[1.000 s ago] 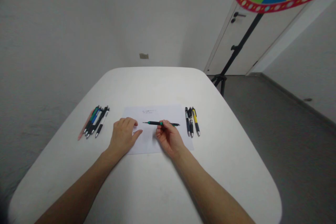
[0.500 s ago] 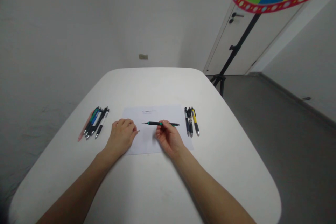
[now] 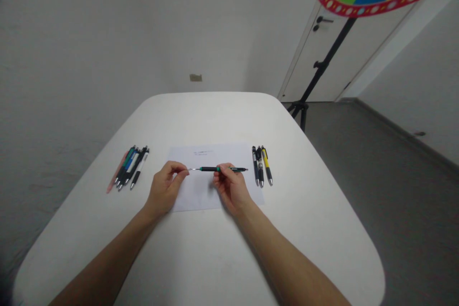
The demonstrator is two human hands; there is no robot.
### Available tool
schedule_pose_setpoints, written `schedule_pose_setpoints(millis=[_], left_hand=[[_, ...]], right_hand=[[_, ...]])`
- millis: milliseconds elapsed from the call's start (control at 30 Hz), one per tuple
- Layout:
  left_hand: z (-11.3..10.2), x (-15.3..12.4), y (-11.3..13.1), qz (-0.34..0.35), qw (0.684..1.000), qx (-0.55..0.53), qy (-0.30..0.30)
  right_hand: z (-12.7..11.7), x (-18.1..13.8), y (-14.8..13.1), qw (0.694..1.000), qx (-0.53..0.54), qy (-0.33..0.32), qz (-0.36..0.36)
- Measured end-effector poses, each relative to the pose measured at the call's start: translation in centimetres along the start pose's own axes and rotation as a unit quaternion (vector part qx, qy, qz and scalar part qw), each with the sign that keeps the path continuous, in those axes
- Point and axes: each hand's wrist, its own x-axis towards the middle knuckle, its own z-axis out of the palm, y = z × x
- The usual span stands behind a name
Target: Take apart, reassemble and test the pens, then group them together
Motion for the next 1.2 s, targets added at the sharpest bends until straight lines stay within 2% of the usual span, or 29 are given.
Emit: schedule_pose_setpoints(millis=[167,500,933,1200], left_hand=[[0.04,0.08,0.06,-0.011,0.999,-0.034,0.004],[0.20,-0.10,-0.12,-0.006,1.000,-0.026,-0.005],[-0.05,-0.08,-0.27,0.131,0.989,0.074,-0.003],[0.21,-0.27,-0.16,0.145,0.987,0.071,0.003]], right_hand=[[0.18,-0.10,-0.09,1.000,-0.011,0.006,-0.006],[0.28,-0.14,-0.12,1.000,-0.024,0.008,-0.004],[0.63,-0.22,-0.13,0.993,-0.109,0.010,-0.051],[0.66,-0.35,0.10,0.988,-0.146,-0.006,-0.044]])
